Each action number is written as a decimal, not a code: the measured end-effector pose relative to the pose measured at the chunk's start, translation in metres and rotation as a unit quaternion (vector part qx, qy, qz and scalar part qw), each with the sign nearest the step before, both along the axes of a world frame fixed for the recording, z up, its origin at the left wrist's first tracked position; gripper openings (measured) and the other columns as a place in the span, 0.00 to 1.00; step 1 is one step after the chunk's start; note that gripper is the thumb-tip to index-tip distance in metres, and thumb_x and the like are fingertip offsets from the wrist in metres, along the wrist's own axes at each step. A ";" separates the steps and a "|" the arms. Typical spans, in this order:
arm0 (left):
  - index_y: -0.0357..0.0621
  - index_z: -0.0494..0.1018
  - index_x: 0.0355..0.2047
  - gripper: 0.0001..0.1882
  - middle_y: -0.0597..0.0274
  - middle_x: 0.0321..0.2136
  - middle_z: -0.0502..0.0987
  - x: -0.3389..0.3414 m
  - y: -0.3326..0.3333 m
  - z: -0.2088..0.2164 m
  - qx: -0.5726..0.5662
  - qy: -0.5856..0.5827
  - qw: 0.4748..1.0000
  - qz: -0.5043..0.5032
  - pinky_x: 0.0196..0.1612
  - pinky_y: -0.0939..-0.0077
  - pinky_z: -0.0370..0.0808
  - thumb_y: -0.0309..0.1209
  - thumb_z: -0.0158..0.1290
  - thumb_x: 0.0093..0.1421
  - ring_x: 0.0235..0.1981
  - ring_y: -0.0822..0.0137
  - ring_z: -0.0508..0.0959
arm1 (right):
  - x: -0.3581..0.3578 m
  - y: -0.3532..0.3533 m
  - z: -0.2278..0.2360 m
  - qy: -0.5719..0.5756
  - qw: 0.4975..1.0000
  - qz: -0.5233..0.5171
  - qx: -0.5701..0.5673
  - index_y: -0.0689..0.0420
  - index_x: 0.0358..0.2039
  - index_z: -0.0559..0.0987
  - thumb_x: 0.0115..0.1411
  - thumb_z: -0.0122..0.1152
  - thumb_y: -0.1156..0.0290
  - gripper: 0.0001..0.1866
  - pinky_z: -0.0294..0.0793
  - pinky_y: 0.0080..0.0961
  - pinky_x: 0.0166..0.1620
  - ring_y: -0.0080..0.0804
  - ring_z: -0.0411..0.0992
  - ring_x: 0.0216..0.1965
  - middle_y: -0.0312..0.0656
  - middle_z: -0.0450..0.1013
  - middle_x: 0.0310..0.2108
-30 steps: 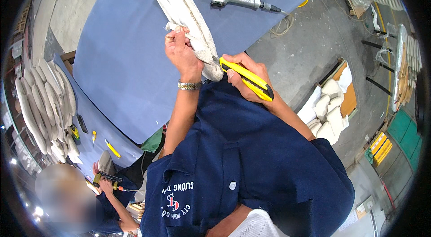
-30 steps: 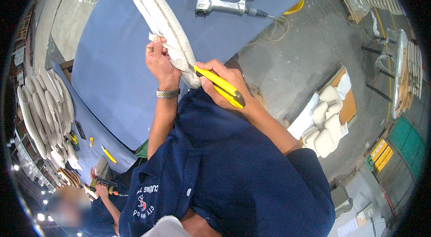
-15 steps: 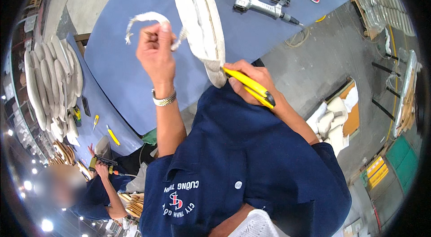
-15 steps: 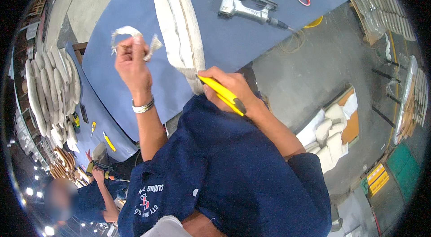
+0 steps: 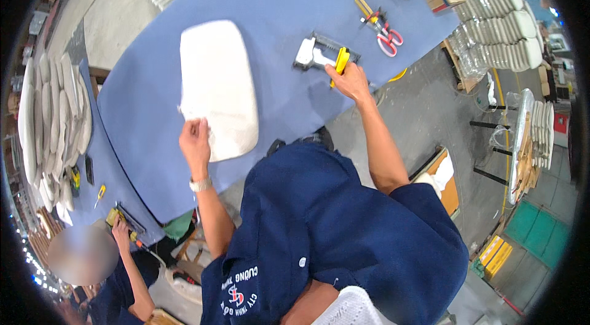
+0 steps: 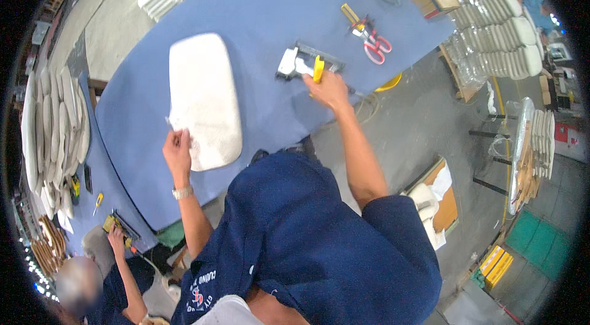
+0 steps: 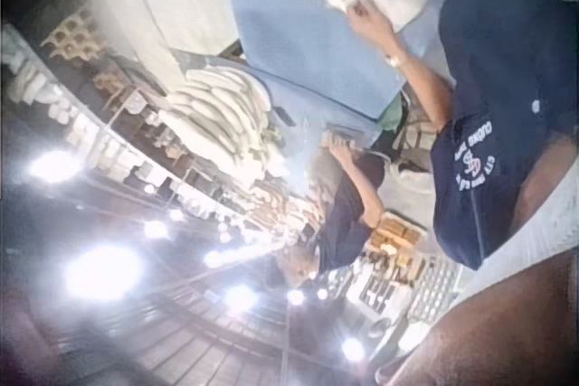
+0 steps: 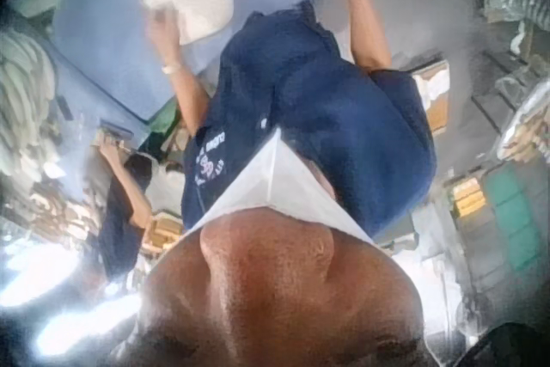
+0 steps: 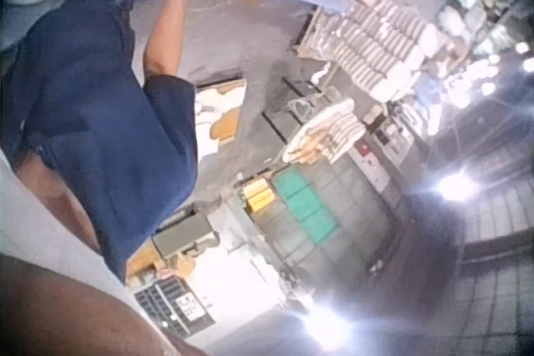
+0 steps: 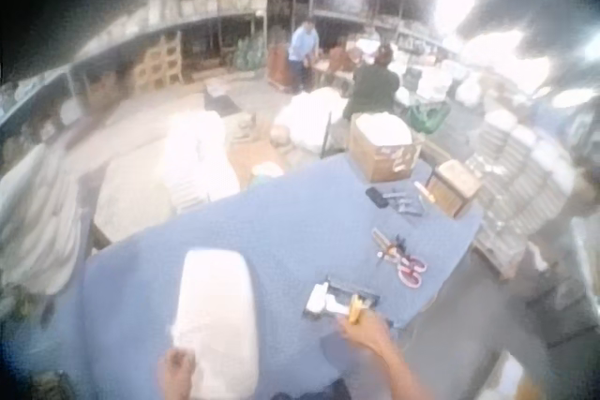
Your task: The person staples fabric onto a foam cushion using a pneumatic staple gun, then trims excess fabric with a utility knife. They repeat this process on multiple cushions, folding and securing the fabric edges before moving each finished unit aside.
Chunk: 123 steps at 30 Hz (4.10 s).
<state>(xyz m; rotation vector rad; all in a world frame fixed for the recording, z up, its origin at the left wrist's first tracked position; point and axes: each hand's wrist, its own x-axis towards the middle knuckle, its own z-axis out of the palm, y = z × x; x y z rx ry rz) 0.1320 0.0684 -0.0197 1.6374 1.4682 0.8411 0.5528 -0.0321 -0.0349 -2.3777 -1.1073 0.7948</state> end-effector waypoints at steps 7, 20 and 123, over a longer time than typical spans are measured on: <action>0.37 0.79 0.34 0.06 0.63 0.29 0.78 0.029 -0.058 0.021 -0.010 -0.036 0.996 -0.086 0.32 0.80 0.71 0.27 0.63 0.63 0.29 0.77 0.75 | 0.098 0.021 0.012 -0.220 0.969 0.004 -0.114 0.58 0.51 0.81 0.59 0.59 0.31 0.40 0.79 0.48 0.48 0.51 0.81 0.47 0.54 0.82 0.45; 0.37 0.83 0.36 0.05 0.59 0.27 0.81 0.184 -0.069 0.077 0.035 -0.091 0.952 -0.291 0.32 0.78 0.74 0.24 0.66 0.59 0.26 0.72 0.78 | -0.045 -0.049 0.038 0.372 0.891 0.235 0.115 0.58 0.48 0.80 0.67 0.58 0.72 0.10 0.76 0.25 0.34 0.21 0.76 0.31 0.36 0.79 0.33; 0.33 0.73 0.56 0.41 0.40 0.49 0.78 0.054 -0.071 0.036 -0.082 0.022 0.992 -0.091 0.55 0.58 0.75 0.50 0.70 0.51 0.52 0.42 0.78 | -0.134 0.083 -0.110 0.675 0.728 -0.100 0.066 0.59 0.71 0.61 0.67 0.48 0.32 0.47 0.69 0.47 0.65 0.49 0.69 0.64 0.52 0.66 0.67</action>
